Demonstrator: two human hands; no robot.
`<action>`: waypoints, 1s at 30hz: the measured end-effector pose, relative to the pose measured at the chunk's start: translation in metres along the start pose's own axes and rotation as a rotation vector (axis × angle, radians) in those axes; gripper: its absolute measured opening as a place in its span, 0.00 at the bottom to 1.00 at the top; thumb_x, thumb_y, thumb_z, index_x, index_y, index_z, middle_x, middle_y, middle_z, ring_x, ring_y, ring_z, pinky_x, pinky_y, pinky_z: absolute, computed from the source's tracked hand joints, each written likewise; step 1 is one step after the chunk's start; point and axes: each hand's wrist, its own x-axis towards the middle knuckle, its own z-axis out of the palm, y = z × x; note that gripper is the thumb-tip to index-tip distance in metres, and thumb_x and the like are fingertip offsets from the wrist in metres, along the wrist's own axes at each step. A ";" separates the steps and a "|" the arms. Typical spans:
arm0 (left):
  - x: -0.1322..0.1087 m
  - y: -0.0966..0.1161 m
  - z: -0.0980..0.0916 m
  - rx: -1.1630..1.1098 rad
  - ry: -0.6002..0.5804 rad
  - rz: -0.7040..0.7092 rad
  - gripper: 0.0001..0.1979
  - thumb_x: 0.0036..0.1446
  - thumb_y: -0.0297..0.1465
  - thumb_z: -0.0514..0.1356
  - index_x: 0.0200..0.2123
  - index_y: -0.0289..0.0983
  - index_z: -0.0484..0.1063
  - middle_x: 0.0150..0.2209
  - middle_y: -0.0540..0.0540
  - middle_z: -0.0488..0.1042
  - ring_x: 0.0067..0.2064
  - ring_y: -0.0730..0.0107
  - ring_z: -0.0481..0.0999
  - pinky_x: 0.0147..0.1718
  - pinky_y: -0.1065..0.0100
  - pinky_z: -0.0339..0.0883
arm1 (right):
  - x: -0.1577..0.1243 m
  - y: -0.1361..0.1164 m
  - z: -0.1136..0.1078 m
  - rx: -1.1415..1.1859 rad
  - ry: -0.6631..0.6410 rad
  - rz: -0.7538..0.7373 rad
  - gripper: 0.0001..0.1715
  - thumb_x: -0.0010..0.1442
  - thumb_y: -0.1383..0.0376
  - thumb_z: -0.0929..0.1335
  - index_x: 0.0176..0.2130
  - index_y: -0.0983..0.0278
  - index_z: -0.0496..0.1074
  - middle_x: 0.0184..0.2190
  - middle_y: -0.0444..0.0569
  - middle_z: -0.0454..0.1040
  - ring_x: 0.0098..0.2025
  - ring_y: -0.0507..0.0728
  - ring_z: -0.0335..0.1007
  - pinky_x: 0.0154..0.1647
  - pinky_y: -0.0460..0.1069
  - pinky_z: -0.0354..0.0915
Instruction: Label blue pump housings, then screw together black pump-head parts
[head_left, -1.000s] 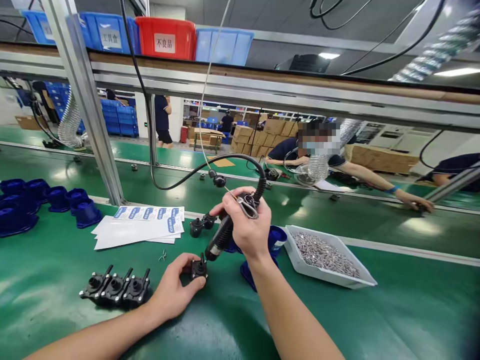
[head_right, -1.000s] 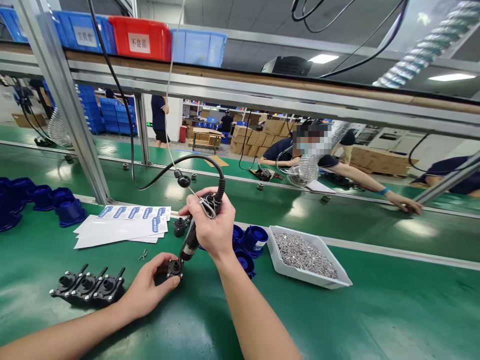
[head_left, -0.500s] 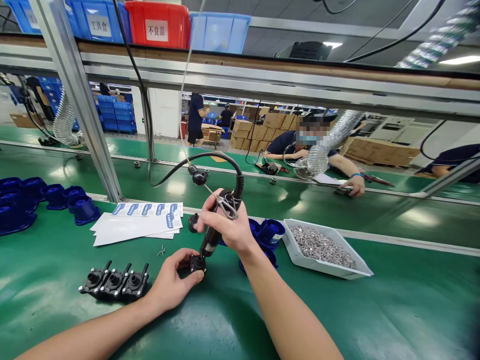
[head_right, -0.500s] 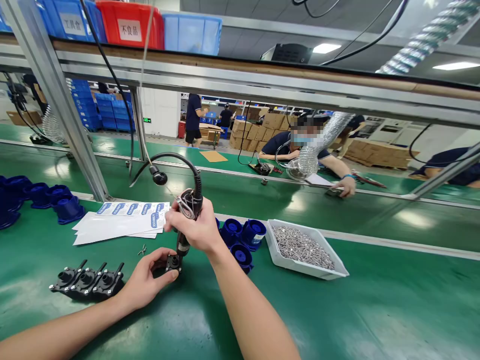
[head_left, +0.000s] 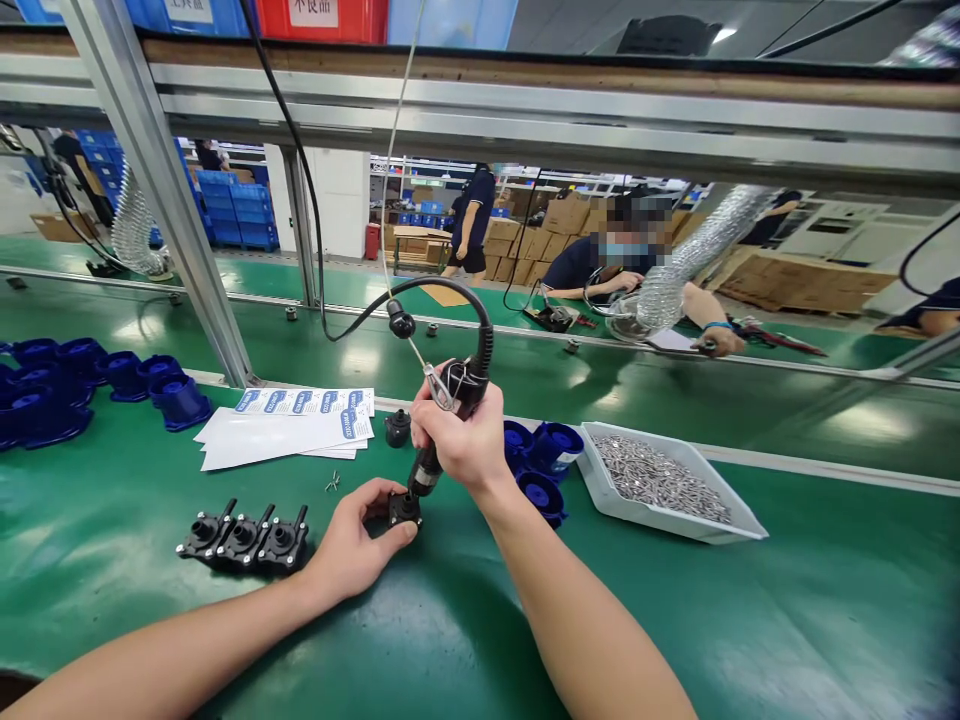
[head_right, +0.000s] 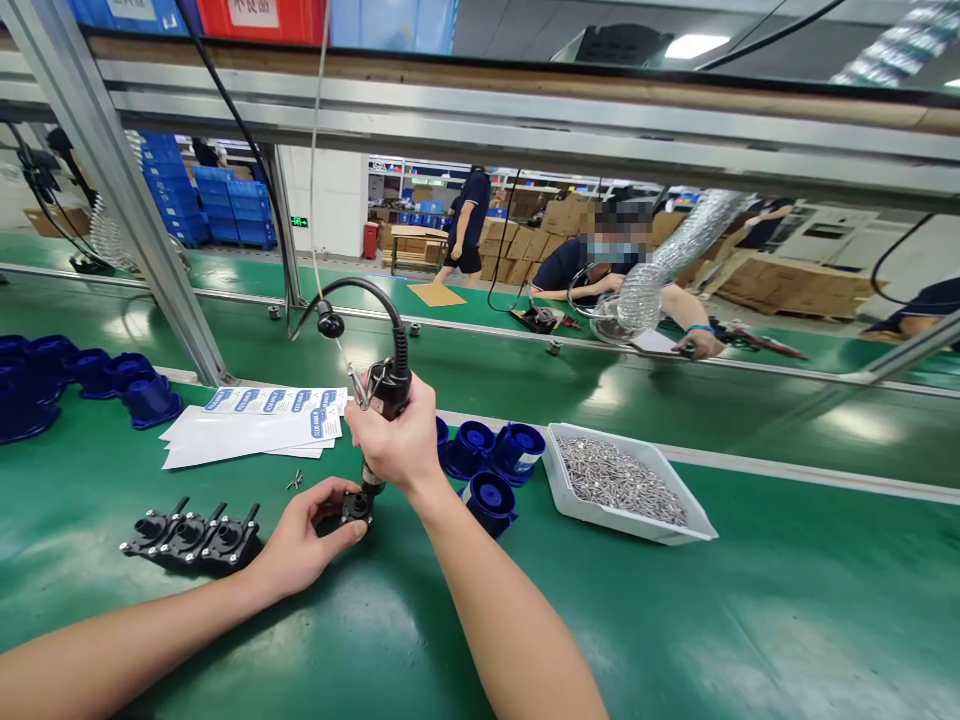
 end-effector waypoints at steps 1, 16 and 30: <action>0.000 0.000 0.000 -0.002 0.001 -0.001 0.15 0.56 0.35 0.69 0.46 0.38 0.78 0.43 0.45 0.82 0.45 0.57 0.81 0.52 0.57 0.74 | 0.000 0.000 0.000 0.005 0.016 0.004 0.09 0.48 0.65 0.73 0.27 0.59 0.67 0.14 0.35 0.65 0.14 0.52 0.62 0.16 0.49 0.62; -0.001 -0.005 0.004 -0.077 -0.033 0.014 0.15 0.57 0.35 0.69 0.47 0.38 0.76 0.43 0.44 0.81 0.46 0.57 0.78 0.52 0.58 0.70 | -0.011 -0.031 -0.002 -0.034 -0.046 -0.054 0.12 0.53 0.64 0.76 0.31 0.60 0.70 0.22 0.43 0.78 0.21 0.55 0.74 0.23 0.50 0.70; -0.001 -0.008 0.007 -0.165 -0.041 0.053 0.10 0.58 0.30 0.67 0.43 0.37 0.74 0.39 0.48 0.76 0.43 0.61 0.74 0.45 0.63 0.66 | -0.018 -0.023 0.017 0.078 -0.075 -0.014 0.12 0.53 0.65 0.76 0.32 0.60 0.69 0.22 0.43 0.78 0.19 0.54 0.73 0.22 0.48 0.68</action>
